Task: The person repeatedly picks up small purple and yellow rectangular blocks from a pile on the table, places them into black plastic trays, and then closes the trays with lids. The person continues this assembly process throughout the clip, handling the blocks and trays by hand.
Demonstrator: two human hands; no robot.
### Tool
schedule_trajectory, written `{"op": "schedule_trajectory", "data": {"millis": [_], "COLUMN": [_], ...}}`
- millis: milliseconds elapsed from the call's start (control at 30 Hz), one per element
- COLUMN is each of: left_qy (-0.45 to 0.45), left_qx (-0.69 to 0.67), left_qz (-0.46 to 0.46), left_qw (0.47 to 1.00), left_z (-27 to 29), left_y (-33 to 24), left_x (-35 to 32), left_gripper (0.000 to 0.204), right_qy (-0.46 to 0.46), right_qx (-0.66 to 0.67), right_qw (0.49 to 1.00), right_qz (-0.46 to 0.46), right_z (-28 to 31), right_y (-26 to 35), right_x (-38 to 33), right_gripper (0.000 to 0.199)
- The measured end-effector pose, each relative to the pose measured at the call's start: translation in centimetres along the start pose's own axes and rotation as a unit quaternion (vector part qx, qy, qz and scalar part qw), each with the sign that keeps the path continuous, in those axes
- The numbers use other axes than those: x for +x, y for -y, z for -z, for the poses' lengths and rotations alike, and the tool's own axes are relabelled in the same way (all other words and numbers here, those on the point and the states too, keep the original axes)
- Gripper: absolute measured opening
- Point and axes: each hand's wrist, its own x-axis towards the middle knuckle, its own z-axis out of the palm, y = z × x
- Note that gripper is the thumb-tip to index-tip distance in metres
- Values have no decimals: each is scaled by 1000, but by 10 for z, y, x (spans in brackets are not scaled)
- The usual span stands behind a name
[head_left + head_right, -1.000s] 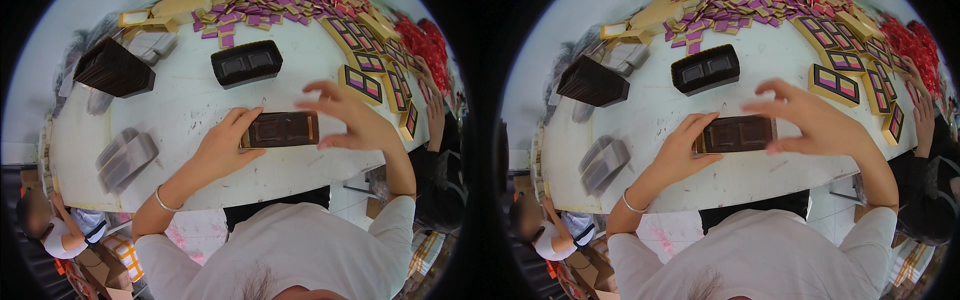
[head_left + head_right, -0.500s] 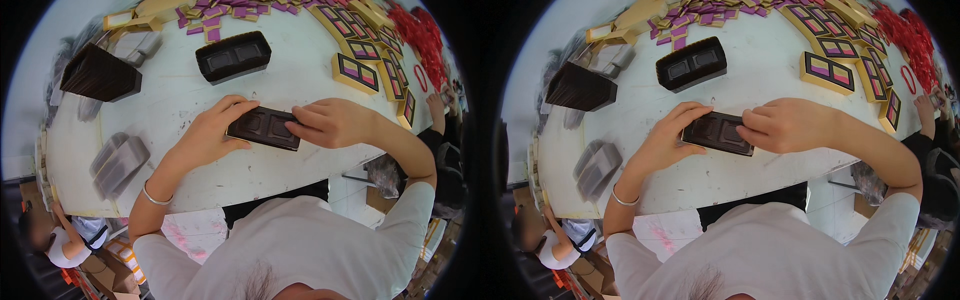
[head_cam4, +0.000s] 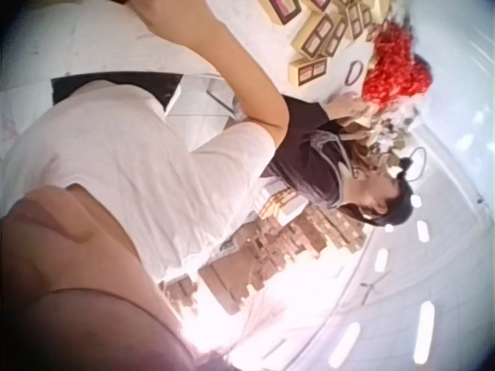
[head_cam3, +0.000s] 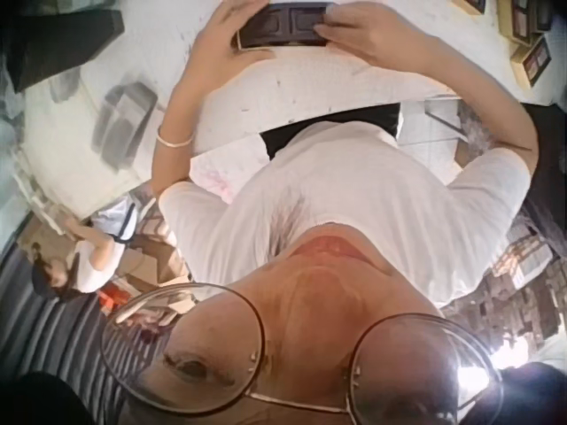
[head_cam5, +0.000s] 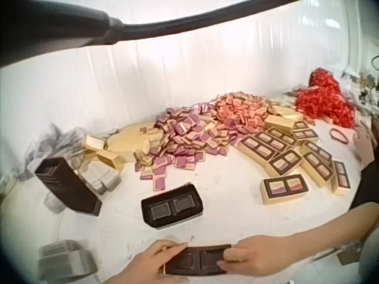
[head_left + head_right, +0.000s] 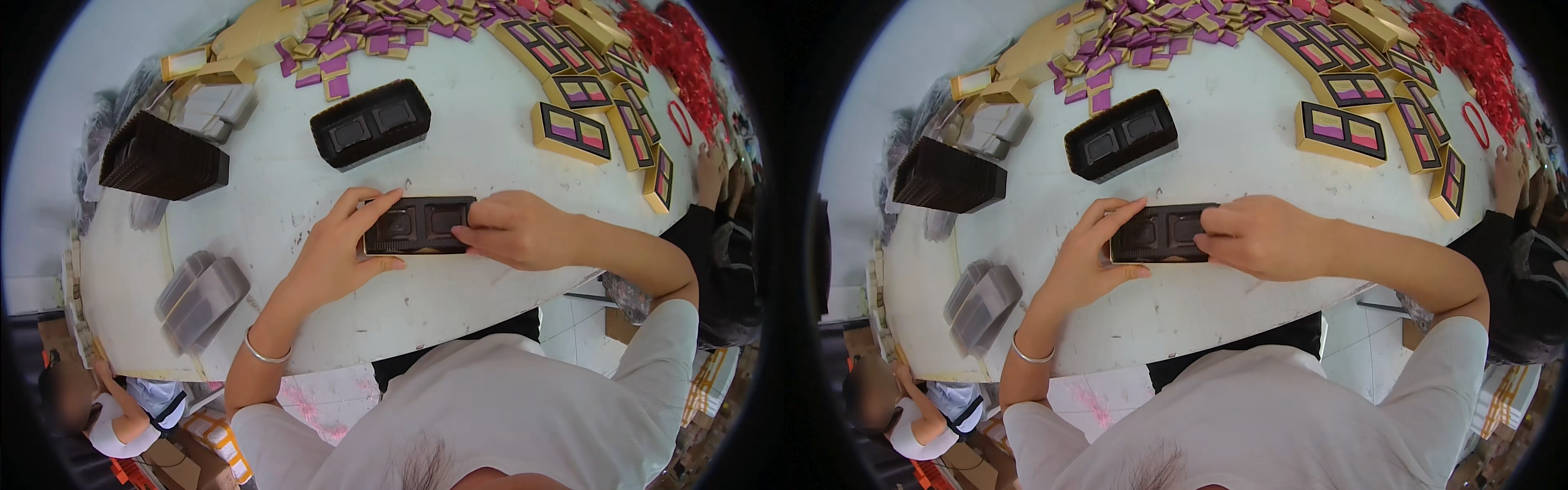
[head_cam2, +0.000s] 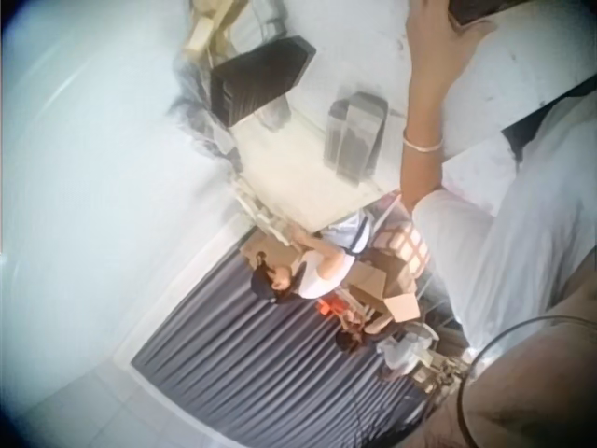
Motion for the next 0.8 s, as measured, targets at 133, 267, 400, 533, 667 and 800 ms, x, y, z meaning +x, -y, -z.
{"op": "schedule_trajectory", "data": {"millis": [133, 267, 400, 533, 667, 800], "left_qy": [-24, -72, -119, -121, -131, -128], "left_qx": [16, 59, 64, 52, 80, 79], "left_qz": [3, -1, -56, -34, -59, -77], "left_qw": [1000, 996, 989, 991, 986, 986], "left_z": [-4, -15, -27, -28, -28, -26], "left_y": [0, -1, 10, 10, 10, 7], "left_x": [-1, -5, 1, 0, 0, -8], "left_gripper": [74, 74, 70, 68, 72, 79], "right_qy": [41, -28, -211, -174, -97, -30], "right_qx": [-28, -15, -84, -214, -275, -297], "right_qw": [998, 995, 948, 929, 930, 933], "right_qz": [27, -98, -222, -248, -226, -203], "right_z": [8, 34, 42, 0, 1, 20], "right_y": [4, -39, -151, -199, -207, -164], "right_x": [4, 19, 63, 103, 114, 100], "right_gripper": [18, 24, 24, 23, 12, 8]}}
